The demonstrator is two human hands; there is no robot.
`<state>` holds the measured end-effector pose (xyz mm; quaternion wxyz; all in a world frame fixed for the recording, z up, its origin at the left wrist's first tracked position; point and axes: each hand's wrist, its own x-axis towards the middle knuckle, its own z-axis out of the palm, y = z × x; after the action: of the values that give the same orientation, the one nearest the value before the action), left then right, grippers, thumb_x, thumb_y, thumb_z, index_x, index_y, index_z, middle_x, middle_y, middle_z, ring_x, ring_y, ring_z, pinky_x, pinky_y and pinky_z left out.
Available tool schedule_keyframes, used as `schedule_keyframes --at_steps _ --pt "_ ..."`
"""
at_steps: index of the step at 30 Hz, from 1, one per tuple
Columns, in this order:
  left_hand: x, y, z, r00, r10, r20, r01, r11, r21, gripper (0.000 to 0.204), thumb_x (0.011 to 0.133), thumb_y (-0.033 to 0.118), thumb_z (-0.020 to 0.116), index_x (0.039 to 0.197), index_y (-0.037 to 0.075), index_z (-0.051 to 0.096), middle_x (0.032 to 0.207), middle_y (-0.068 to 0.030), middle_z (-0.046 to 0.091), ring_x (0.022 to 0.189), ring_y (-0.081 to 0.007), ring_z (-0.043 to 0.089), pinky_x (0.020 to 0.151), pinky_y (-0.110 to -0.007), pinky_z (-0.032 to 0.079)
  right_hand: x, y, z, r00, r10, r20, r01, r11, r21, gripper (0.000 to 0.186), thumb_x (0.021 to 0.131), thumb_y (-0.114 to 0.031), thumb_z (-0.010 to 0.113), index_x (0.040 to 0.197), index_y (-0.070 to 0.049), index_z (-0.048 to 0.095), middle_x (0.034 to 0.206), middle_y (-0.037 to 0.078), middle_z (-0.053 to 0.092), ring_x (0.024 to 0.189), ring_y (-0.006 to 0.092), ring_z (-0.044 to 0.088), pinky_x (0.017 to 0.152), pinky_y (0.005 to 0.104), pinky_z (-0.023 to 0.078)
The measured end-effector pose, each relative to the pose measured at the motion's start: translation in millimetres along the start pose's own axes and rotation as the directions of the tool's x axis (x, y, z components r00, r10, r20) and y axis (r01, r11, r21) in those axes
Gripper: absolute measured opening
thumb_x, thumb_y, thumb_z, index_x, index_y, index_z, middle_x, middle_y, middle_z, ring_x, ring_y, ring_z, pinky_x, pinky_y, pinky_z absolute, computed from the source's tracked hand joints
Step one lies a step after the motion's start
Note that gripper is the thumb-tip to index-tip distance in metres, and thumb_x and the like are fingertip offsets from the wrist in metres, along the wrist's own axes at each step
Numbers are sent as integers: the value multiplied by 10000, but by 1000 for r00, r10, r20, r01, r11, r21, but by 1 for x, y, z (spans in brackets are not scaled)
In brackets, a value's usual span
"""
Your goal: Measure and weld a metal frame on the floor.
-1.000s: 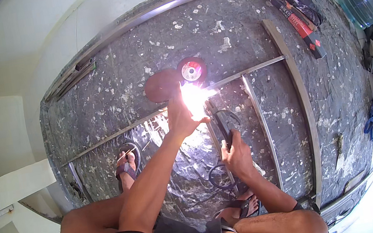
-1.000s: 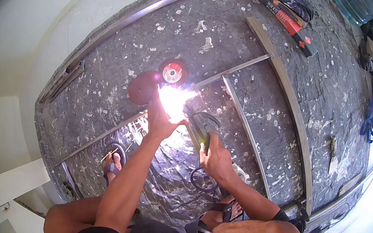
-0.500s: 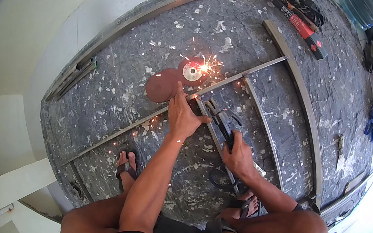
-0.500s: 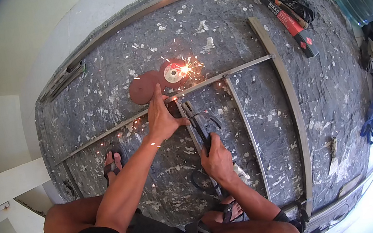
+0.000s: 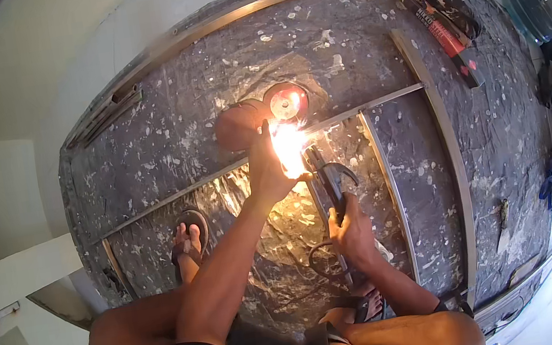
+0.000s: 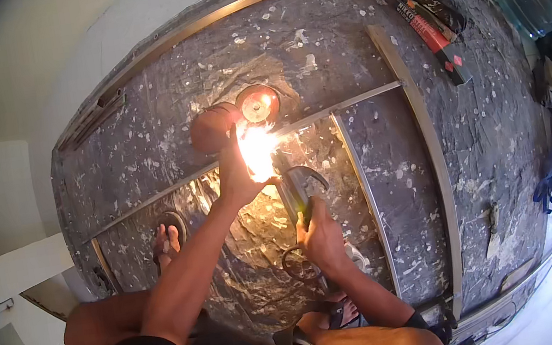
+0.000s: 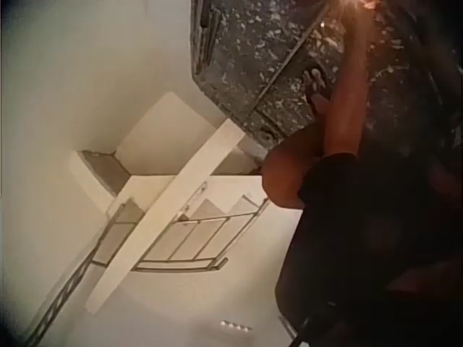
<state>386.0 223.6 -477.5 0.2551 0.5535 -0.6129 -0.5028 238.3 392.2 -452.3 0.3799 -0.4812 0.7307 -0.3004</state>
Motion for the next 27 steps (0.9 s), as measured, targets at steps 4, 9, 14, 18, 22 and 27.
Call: schedule_keyframes --at_steps 4,9,14,18,22,27 --pt "-6 4 -5 985 175 -14 -132 792 597 1492 434 415 986 1555 -39 113 1354 -242 516 1285 -409 470 1092 -470 384 0 -3 -1 995 97 3 -97 995 12 465 929 -153 628 1315 2 419 998 365 646 814 522 657 696 567 545" --pt "-7 19 -5 999 48 -13 -32 822 569 1564 375 380 1009 1559 -44 80 1290 -209 569 1236 -385 518 1063 -460 412 2 4 2 1000 1 -21 -3 999 -51 464 915 -134 632 1296 13 412 962 355 641 793 518 651 683 574 532" --pt "-9 20 -6 998 56 -26 -31 820 572 1551 386 413 998 1557 -49 93 1310 -210 560 1221 -379 521 1062 -453 406 2 5 2 1000 -12 11 13 999 -49 476 897 -114 632 1295 13 404 928 342 637 765 520 640 674 573 520" --pt "-10 20 -7 997 72 -12 -52 811 583 1537 404 452 984 1556 -54 100 1334 -215 544 1211 -374 519 1055 -447 402 2 6 4 1000 -7 1 7 998 -62 471 892 -103 635 1287 11 405 912 339 635 758 520 639 664 569 518" --pt "-9 12 -8 976 216 -11 -160 753 638 1501 417 441 988 1541 -74 137 1343 -261 514 1240 -401 491 1073 -465 395 3 1 4 1000 2 14 -1 999 -44 425 900 -103 636 1250 5 420 906 338 640 750 515 642 645 567 520" --pt "-8 21 -8 991 134 -13 -95 770 630 1472 424 391 996 1533 -78 150 1380 -281 493 1271 -421 475 1118 -457 377 3 2 6 1000 -5 -1 5 997 -80 446 901 -121 649 1263 -1 418 901 336 644 754 512 649 636 568 525"
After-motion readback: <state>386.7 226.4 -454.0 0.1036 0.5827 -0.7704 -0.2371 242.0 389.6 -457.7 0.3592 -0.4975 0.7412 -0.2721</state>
